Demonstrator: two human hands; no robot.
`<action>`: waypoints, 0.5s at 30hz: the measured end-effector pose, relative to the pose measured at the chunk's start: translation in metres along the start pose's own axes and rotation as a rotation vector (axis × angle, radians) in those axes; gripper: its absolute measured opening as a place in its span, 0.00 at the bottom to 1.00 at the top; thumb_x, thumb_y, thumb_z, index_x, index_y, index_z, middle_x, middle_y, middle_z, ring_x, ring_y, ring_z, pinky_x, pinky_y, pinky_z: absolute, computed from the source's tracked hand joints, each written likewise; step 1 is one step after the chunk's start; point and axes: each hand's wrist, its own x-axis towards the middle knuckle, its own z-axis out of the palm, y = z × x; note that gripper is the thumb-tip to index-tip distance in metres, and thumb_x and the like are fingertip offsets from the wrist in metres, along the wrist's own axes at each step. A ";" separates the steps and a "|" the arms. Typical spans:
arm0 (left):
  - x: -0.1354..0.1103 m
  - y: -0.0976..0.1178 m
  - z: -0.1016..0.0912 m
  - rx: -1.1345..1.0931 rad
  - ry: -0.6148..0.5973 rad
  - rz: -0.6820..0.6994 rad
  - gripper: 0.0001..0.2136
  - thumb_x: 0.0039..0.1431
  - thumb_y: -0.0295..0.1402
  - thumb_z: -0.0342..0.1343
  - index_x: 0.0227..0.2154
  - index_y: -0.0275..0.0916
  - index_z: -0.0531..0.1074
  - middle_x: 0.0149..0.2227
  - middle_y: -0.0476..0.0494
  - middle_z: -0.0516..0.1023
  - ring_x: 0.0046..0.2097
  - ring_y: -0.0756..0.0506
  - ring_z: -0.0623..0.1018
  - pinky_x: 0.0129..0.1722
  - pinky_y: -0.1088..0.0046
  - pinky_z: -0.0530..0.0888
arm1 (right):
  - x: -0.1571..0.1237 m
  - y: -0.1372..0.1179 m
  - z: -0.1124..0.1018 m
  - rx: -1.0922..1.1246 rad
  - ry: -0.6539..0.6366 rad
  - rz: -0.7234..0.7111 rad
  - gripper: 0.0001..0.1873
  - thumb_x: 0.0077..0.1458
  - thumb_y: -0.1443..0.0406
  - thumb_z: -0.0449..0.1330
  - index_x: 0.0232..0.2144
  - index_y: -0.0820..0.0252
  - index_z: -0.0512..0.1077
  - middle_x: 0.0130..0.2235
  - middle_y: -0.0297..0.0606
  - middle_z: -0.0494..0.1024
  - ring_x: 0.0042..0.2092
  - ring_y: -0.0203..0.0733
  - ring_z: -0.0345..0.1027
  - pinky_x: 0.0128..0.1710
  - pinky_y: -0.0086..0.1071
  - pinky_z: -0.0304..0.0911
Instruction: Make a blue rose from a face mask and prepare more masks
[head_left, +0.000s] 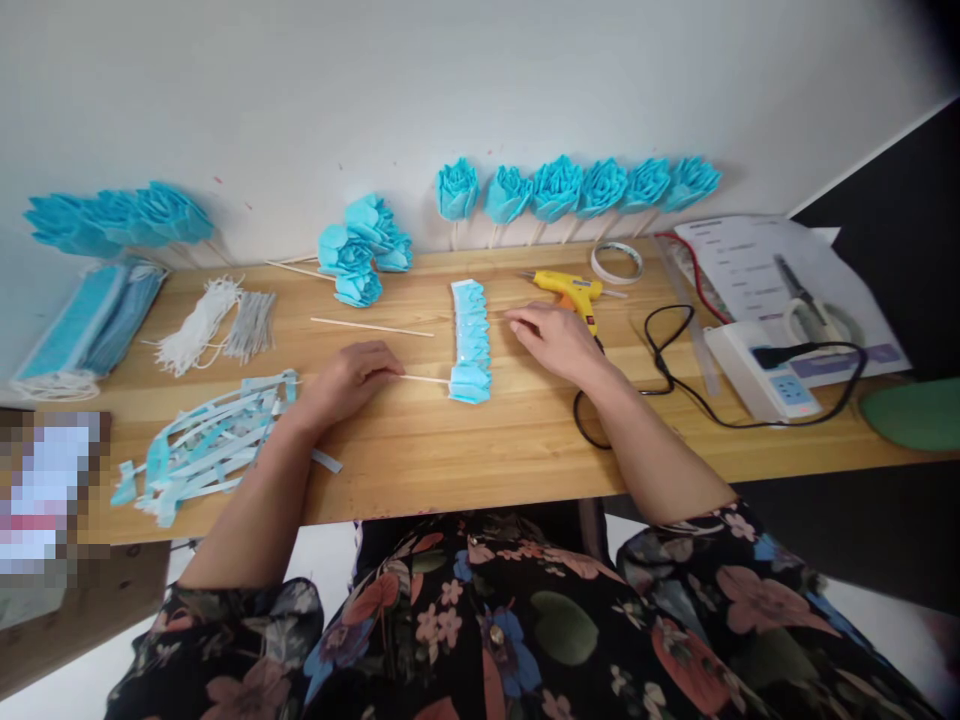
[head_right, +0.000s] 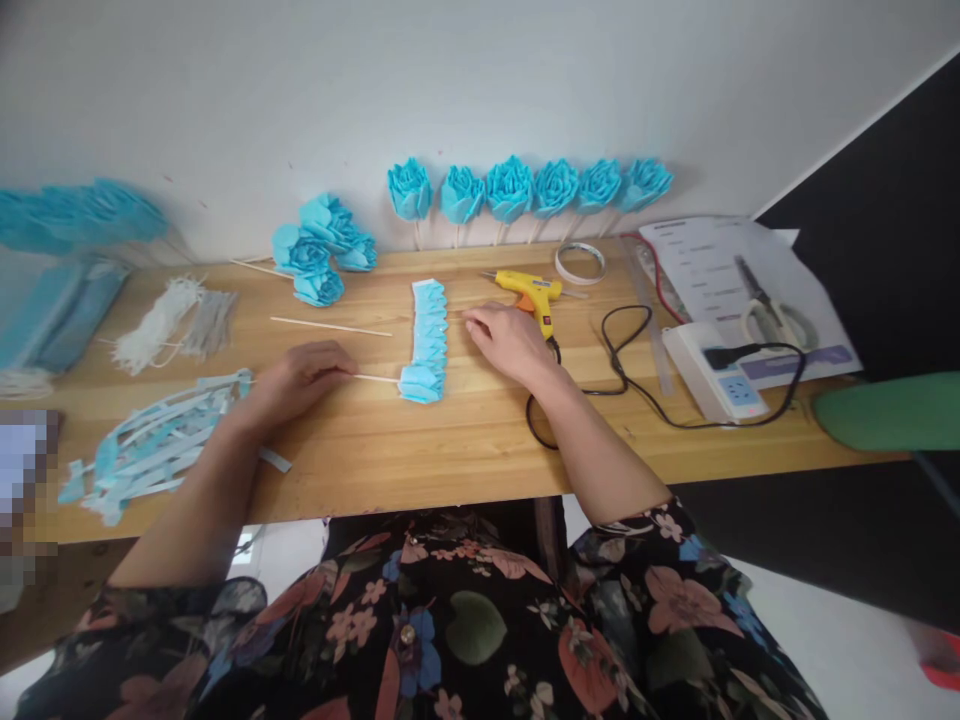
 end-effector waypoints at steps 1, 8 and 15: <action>0.000 0.000 0.000 0.005 0.000 0.000 0.11 0.68 0.34 0.50 0.34 0.38 0.76 0.36 0.42 0.79 0.40 0.45 0.78 0.43 0.68 0.74 | 0.000 -0.001 0.000 -0.003 -0.006 0.001 0.18 0.65 0.63 0.52 0.49 0.57 0.79 0.49 0.44 0.82 0.48 0.51 0.76 0.48 0.41 0.67; 0.000 0.001 0.000 0.003 -0.025 -0.004 0.12 0.68 0.35 0.50 0.34 0.38 0.76 0.36 0.42 0.80 0.40 0.45 0.78 0.43 0.68 0.74 | 0.001 0.000 0.001 -0.014 -0.010 0.020 0.18 0.65 0.64 0.52 0.49 0.55 0.79 0.49 0.43 0.82 0.48 0.50 0.76 0.48 0.41 0.67; -0.001 0.002 0.000 0.007 -0.030 -0.002 0.11 0.68 0.33 0.49 0.34 0.38 0.76 0.36 0.42 0.79 0.40 0.45 0.78 0.44 0.69 0.74 | 0.003 0.001 0.004 -0.019 -0.001 0.032 0.19 0.65 0.64 0.51 0.51 0.58 0.79 0.51 0.45 0.81 0.51 0.52 0.76 0.50 0.42 0.68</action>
